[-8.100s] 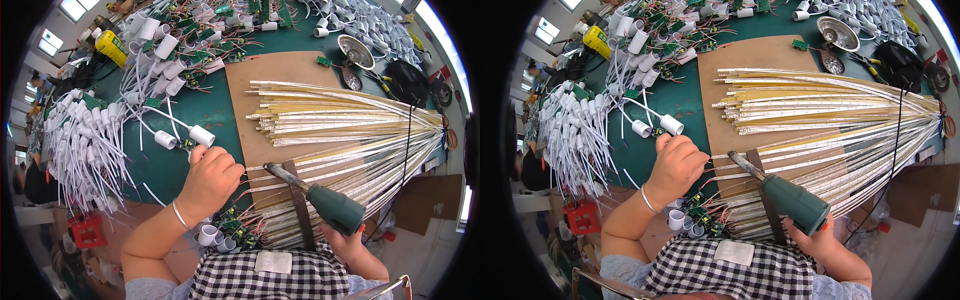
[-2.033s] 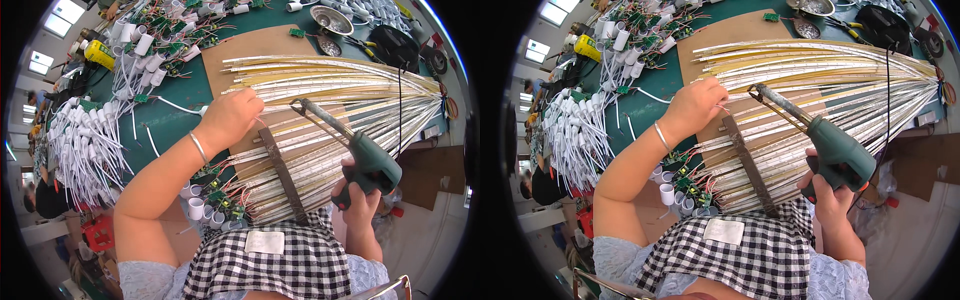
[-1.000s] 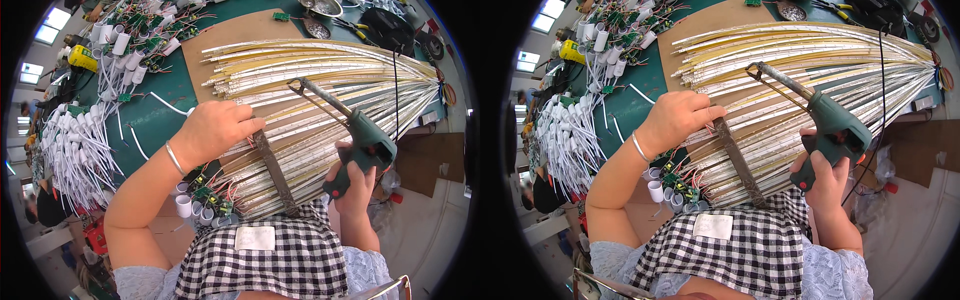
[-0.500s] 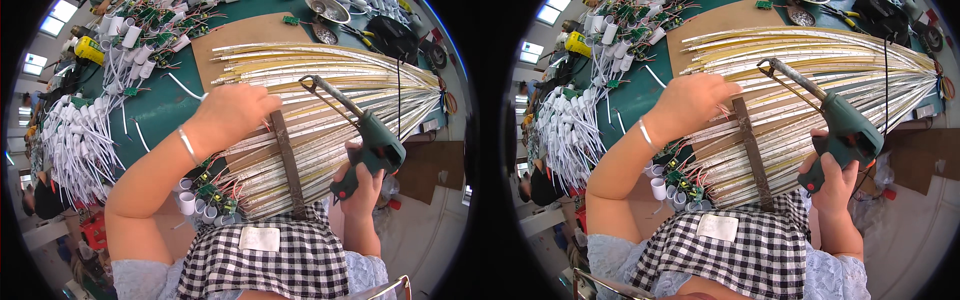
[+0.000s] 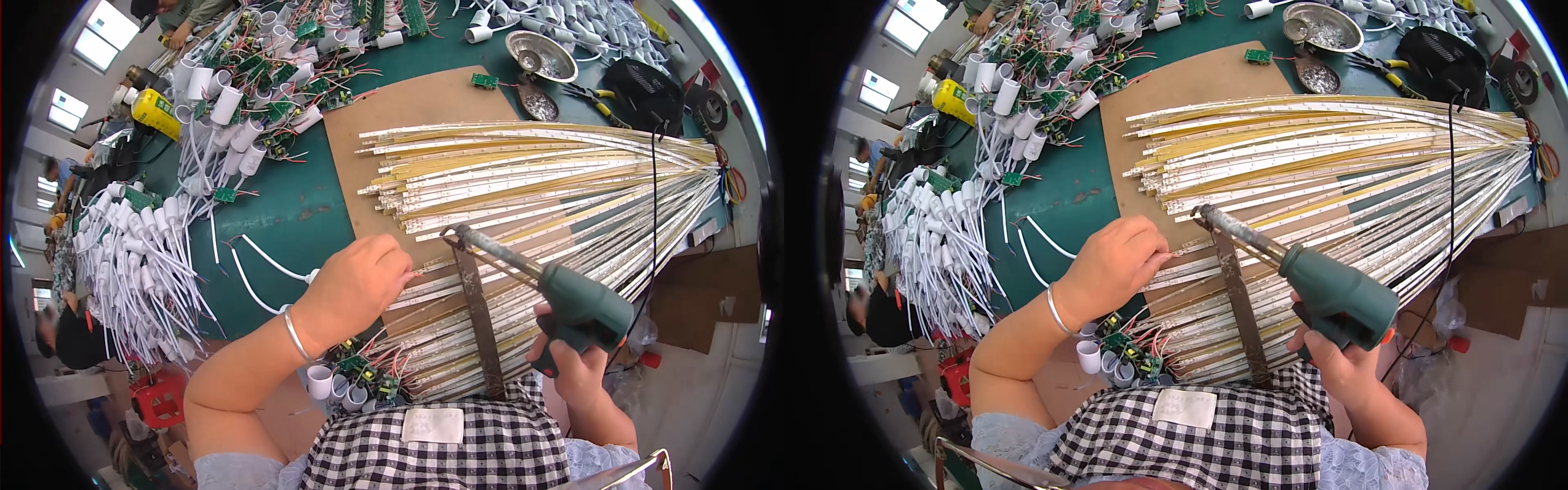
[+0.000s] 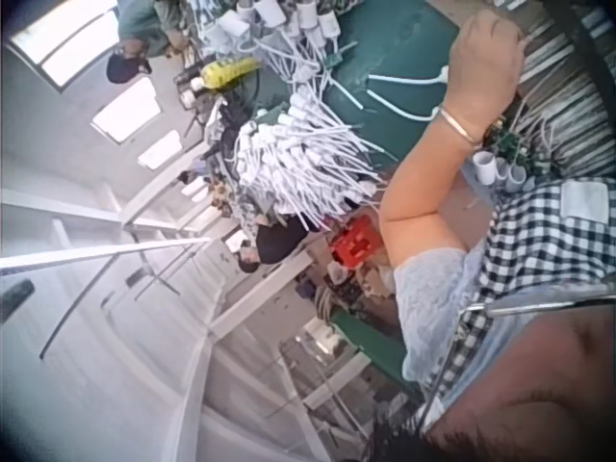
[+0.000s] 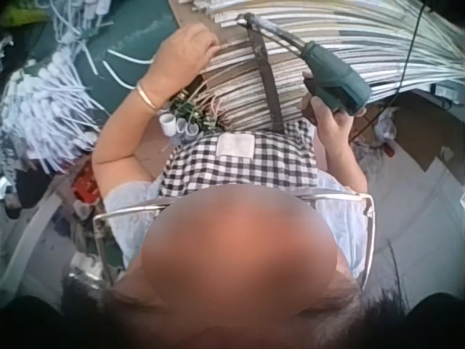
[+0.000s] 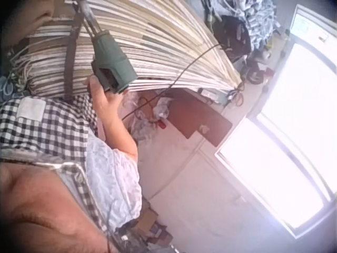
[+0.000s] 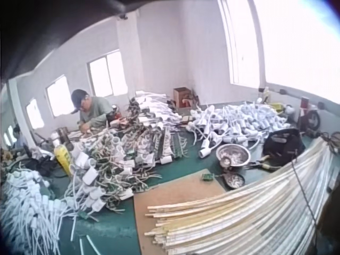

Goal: The person uses a soldering iron to attach wires to the ends of long, thin LED light strips. They pick up individual strips, align the wires, and apply solder to secure the connections. The completed units are placed on the table to the left.

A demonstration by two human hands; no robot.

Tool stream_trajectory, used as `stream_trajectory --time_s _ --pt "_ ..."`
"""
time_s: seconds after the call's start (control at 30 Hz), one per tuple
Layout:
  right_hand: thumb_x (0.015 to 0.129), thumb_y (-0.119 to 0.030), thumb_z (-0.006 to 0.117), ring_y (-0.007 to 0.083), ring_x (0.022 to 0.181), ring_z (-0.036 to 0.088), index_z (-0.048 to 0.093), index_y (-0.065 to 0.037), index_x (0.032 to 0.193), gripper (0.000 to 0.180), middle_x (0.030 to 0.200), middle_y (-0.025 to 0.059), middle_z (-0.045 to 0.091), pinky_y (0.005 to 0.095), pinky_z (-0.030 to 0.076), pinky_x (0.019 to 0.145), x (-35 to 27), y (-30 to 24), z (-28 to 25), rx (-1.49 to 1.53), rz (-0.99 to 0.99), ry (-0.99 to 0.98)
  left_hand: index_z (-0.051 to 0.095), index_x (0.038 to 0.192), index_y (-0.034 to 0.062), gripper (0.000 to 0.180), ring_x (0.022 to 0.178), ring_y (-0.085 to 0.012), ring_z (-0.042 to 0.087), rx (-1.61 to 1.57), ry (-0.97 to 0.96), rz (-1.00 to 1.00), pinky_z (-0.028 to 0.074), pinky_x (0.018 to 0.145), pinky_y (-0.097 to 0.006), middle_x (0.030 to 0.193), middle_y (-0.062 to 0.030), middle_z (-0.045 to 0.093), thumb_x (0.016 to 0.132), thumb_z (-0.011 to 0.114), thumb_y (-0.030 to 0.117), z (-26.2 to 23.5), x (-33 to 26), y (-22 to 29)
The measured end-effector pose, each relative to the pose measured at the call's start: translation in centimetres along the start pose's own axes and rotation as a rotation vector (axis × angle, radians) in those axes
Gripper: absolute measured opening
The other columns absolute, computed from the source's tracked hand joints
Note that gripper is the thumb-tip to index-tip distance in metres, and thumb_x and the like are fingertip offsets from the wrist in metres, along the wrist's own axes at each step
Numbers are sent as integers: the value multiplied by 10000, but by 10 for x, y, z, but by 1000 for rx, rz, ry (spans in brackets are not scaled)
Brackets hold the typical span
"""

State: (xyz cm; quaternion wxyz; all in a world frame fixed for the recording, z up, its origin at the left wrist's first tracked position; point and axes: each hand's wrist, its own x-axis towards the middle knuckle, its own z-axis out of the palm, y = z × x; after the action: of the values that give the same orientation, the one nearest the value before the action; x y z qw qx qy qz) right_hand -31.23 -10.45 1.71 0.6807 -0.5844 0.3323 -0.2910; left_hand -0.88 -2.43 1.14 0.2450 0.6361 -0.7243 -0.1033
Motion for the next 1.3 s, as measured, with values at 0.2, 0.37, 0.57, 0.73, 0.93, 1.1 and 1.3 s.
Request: stream_trajectory --time_s 0.2,0.37,0.57,0.73,0.93,1.1,1.3 --pt "864 -107 604 218 701 658 403 27 1365 557 1216 203 585 302 554 623 -6 9 -1 -77 30 -91 616 883 72 136 770 -263 588 170 -180 21 504 658 -351 812 -80 538 776 701 73 -8 -2 -3" --pt "854 -83 595 214 723 656 432 30 1347 531 1226 202 584 302 557 633 -6 6 0 -102 33 -110 632 904 81 199 745 -260 572 107 -38 35 494 637 -369 797 -65 522 727 715 40 -4 -5 -3" --pt "839 -47 582 216 743 654 441 32 1344 530 1229 196 584 304 554 631 -11 10 -4 -110 10 -115 639 871 85 208 684 -251 554 48 59 55 470 605 -375 779 -52 520 693 734 36 -1 -5 -1" --pt "824 -5 552 211 729 648 443 37 1340 529 1194 182 592 305 546 641 -12 10 -1 -122 8 -128 595 787 81 108 673 -237 542 130 54 64 436 587 -362 725 -52 496 724 681 65 2 -6 1" --pt "790 48 488 196 723 643 455 57 1317 528 1096 148 600 308 525 661 -13 10 -6 -290 25 -219 630 813 83 165 676 -245 555 109 69 19 440 596 -367 744 -52 525 695 740 51 7 -6 0" --pt "803 36 492 194 719 641 464 57 1308 506 1063 140 610 310 521 660 -11 12 -10 -355 -39 -270 619 799 80 152 682 -254 550 170 25 49 440 609 -373 753 -55 543 699 732 59 8 -6 1" --pt "803 37 512 205 737 646 447 52 1314 516 1090 145 600 322 535 674 -11 13 -11 -367 -61 -263 603 780 80 111 695 -246 533 9 119 -8 424 621 -370 718 -45 552 726 698 59 7 -5 2"
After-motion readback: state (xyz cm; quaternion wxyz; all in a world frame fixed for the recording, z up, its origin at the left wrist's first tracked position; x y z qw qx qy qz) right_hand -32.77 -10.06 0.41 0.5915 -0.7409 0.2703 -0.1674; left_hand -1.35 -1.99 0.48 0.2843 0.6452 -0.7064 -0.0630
